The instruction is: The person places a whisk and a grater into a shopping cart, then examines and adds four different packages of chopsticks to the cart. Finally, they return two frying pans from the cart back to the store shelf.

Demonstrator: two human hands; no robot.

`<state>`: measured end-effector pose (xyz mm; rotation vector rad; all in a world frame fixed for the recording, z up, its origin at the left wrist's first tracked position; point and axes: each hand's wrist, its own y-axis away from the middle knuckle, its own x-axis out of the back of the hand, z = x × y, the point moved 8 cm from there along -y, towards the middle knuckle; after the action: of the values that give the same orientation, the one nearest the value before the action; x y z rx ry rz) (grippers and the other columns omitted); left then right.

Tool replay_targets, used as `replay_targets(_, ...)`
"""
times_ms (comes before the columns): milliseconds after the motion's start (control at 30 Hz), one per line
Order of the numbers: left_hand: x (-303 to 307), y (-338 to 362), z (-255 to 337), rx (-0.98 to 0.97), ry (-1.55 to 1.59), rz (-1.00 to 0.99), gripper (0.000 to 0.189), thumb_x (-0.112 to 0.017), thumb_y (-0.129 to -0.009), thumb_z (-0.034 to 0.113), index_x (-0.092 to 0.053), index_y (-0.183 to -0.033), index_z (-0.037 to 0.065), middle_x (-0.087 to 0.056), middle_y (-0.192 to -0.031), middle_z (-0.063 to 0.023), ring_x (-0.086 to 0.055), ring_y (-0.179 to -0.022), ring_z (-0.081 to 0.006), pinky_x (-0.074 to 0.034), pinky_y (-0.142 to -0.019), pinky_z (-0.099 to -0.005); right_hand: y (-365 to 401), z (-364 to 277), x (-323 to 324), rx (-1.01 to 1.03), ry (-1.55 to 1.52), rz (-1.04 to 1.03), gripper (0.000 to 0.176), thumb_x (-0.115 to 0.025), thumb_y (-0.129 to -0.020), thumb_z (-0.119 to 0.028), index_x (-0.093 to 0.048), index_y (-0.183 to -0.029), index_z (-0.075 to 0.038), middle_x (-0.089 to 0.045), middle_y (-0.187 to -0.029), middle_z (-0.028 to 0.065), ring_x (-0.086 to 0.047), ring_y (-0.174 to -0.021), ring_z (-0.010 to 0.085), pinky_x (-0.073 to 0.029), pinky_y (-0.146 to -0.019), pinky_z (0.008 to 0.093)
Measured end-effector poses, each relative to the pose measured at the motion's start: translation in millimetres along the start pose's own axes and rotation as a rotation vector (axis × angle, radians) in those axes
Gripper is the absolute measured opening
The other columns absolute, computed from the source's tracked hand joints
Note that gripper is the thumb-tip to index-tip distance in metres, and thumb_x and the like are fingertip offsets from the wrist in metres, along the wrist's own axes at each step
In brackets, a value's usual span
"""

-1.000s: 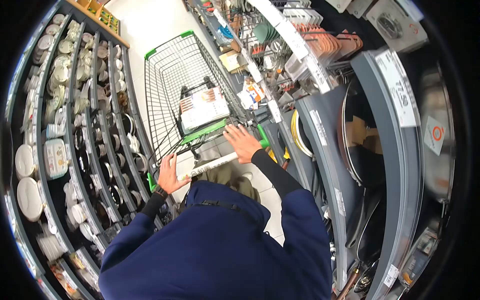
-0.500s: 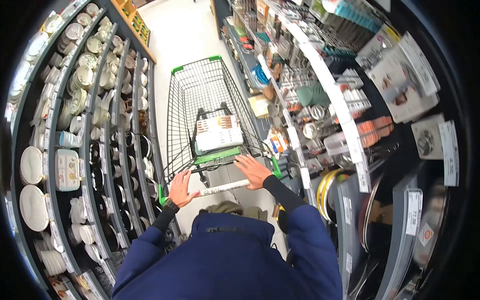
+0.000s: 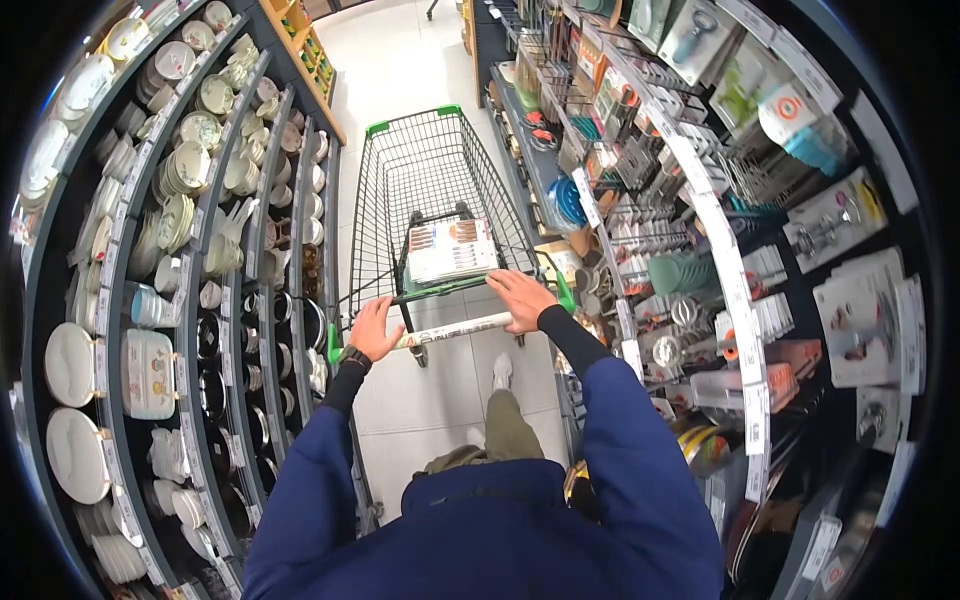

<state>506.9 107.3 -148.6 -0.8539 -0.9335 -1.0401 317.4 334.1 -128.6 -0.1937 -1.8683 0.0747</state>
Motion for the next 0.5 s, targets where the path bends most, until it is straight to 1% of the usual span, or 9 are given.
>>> replay_targets(33,2.2,-17.3,-9.1,-0.005,-0.009,0.013,0.065,-0.064,-0.082,0.036,-0.047,-0.133,0.000,-0.052,-0.129,-0.0181,-0.048,-0.122,-0.0342,-0.038,-0.104,-0.0445,-15.6,12.0,3.1,0.001,0.001,0.001,0.101,-0.083,-0.058,-0.031,-0.035,-0.140,0.002,-0.041,-0.141,0.0199,-0.039,-0.132,0.0353,-0.030,-0.113,0.0440)
replay_targets(67,4.0,-34.1,-21.2,0.023,0.014,0.014,0.066,-0.065,-0.080,0.036,-0.049,-0.133,-0.001,-0.052,-0.127,-0.0176,-0.048,-0.121,-0.0331,-0.037,-0.104,-0.0438,-31.7,23.7,6.0,0.001,0.002,0.008,0.100,-0.083,-0.058,-0.031,-0.036,-0.140,0.002,-0.041,-0.141,0.0201,-0.039,-0.132,0.0354,-0.031,-0.113,0.0434)
replay_targets(167,8.3,-87.4,-51.0,0.045,-0.001,0.007,0.065,-0.067,-0.079,0.035,-0.051,-0.132,0.002,-0.055,-0.126,-0.0155,-0.049,-0.121,-0.0320,-0.039,-0.103,-0.0435,-75.7,64.4,11.6,0.007,0.002,0.019,0.097,-0.082,-0.059,-0.030,-0.037,-0.138,0.003,-0.042,-0.140,0.0204,-0.040,-0.131,0.0356,-0.031,-0.113,0.0422)
replay_targets(233,9.1,-124.7,-67.4,0.098,-0.013,0.005,0.063,-0.067,-0.078,0.035,-0.052,-0.131,0.004,-0.055,-0.125,-0.0148,-0.049,-0.121,-0.0317,-0.039,-0.103,-0.0434,-101.2,96.1,15.3,0.015,-0.008,0.013,0.092,-0.078,-0.064,-0.033,-0.038,-0.138,0.003,-0.041,-0.141,0.0187,-0.038,-0.134,0.0323,-0.028,-0.115,0.0440)
replay_targets(267,7.5,-142.9,-79.5,0.132,-0.008,0.015,0.063,-0.067,-0.078,0.035,-0.052,-0.132,0.005,-0.055,-0.125,-0.0153,-0.049,-0.120,-0.0317,-0.038,-0.103,-0.0439,-113.9,112.3,16.2,0.012,-0.015,0.021,0.091,-0.078,-0.064,-0.032,-0.039,-0.137,0.003,-0.041,-0.141,0.0187,-0.038,-0.133,0.0325,-0.029,-0.114,0.0438)
replay_targets(300,6.1,-161.0,-91.6,0.157,-0.055,0.009,0.065,-0.067,-0.080,0.035,-0.049,-0.134,0.005,-0.054,-0.125,-0.0183,-0.050,-0.118,-0.0347,-0.039,-0.102,-0.0442,-129.2,128.9,18.3,0.013,-0.008,0.021,0.091,-0.078,-0.064,-0.032,-0.039,-0.137,0.003,-0.041,-0.141,0.0187,-0.038,-0.133,0.0325,-0.029,-0.114,0.0438)
replay_targets(367,3.3,-194.6,-116.1,0.233,-0.060,0.008,0.068,-0.067,-0.080,0.036,-0.047,-0.137,0.005,-0.054,-0.125,-0.0187,-0.050,-0.119,-0.0352,-0.039,-0.103,-0.0443,-153.3,154.8,21.6,0.025,-0.031,0.033,0.094,-0.079,-0.061,-0.031,-0.037,-0.138,0.004,-0.040,-0.141,0.0215,-0.038,-0.133,0.0353,-0.030,-0.114,0.0444)
replay_targets(433,3.1,-228.9,-138.6,0.306,-0.065,-0.013,0.071,-0.068,-0.079,0.037,-0.046,-0.138,0.005,-0.054,-0.125,-0.0188,-0.050,-0.119,-0.0353,-0.038,-0.103,-0.0445,-180.4,183.3,25.4,0.025,-0.043,0.012,0.093,-0.078,-0.062,-0.031,-0.037,-0.138,0.004,-0.039,-0.141,0.0215,-0.037,-0.134,0.0348,-0.029,-0.114,0.0458)
replay_targets(500,8.0,-256.3,-154.9,0.310,-0.088,0.000,0.068,-0.067,-0.079,0.037,-0.048,-0.136,0.006,-0.055,-0.124,-0.0184,-0.050,-0.118,-0.0350,-0.038,-0.103,-0.0446,-207.6,202.0,27.8,0.006,-0.001,0.009,0.091,-0.079,-0.062,-0.034,-0.041,-0.136,0.003,-0.041,-0.139,0.0193,-0.039,-0.132,0.0333,-0.030,-0.113,0.0453)
